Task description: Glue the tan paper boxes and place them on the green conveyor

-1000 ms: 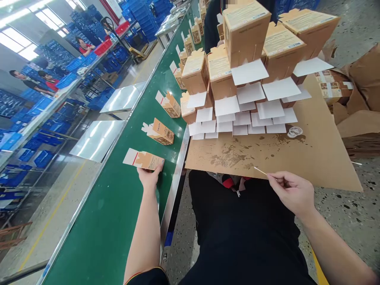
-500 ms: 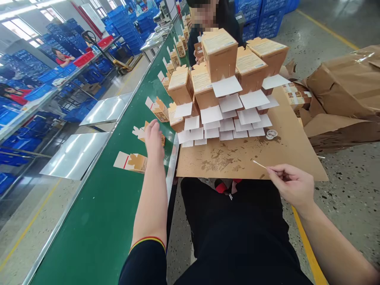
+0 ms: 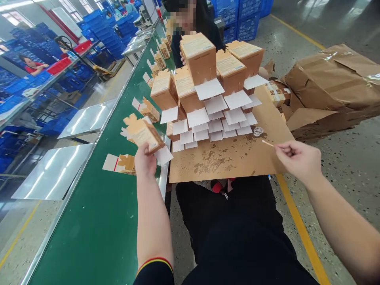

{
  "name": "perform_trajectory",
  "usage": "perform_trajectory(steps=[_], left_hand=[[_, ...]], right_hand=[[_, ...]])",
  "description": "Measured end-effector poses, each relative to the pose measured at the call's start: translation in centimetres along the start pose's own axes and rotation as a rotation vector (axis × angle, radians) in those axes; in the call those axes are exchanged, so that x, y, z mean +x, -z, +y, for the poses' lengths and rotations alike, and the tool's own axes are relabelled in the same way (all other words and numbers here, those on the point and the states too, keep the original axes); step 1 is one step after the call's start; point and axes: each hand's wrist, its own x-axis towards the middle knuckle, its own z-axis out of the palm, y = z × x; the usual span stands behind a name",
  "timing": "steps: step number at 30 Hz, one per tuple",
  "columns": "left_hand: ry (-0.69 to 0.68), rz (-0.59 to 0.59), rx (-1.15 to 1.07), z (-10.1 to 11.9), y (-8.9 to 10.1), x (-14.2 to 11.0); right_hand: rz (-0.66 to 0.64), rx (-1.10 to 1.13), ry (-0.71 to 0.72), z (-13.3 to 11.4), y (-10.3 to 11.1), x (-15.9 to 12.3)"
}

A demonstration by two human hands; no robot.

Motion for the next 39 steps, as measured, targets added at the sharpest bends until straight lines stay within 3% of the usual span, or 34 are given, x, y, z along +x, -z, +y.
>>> perform_trajectory(steps=[3, 7, 11, 15, 17, 20, 24, 27, 29, 32, 39], left_hand=[[-0.029, -0.028, -0.094, -0.7, 2.4, -4.8], [0.1, -0.054, -0.085, -3.7, 2.3, -9.9], [0.13, -0.109, -0.025, -6.7, 0.3, -11.6], [0.117, -0.141, 0.044, -8.3, -1.0, -11.8], [0.1, -0.157, 0.08, -8.7, -1.2, -11.8], [0.094, -0.203, 0.11, -8.9, -1.2, -12.1], [0.09, -0.226, 0.137, -8.9, -1.1, -12.4], [0.073, -0.229, 0.168, -8.8, -1.0, -12.7], [0.061, -0.232, 0.191, -8.7, -1.0, -12.8], [0.055, -0.248, 0.224, -8.6, -1.0, -13.1], [0.007, -0.277, 0.311, -8.8, -1.0, -13.3]], right_hand=[[-0.105, -0.199, 0.047, 0.2, 0.2, 4.1], [-0.23, -0.32, 0.126, 0.2, -1.1, 8.1], [-0.311, -0.362, 0.223, 0.9, -2.5, 10.2], [-0.263, -0.25, 0.302, 1.9, -2.1, 10.4], [-0.208, -0.214, 0.282, 1.4, -1.7, 9.0], [-0.186, -0.071, 0.236, -1.2, -2.4, 4.3], [-0.408, 0.189, 0.342, -5.9, -7.1, -4.0], [-0.448, 0.194, 0.422, -7.9, -11.6, -7.8], [-0.453, 0.135, 0.455, -8.1, -13.6, -8.8], [-0.485, 0.065, 0.496, -7.7, -15.1, -9.3], [-0.518, 0.138, 0.588, -7.9, -15.0, -10.9]])
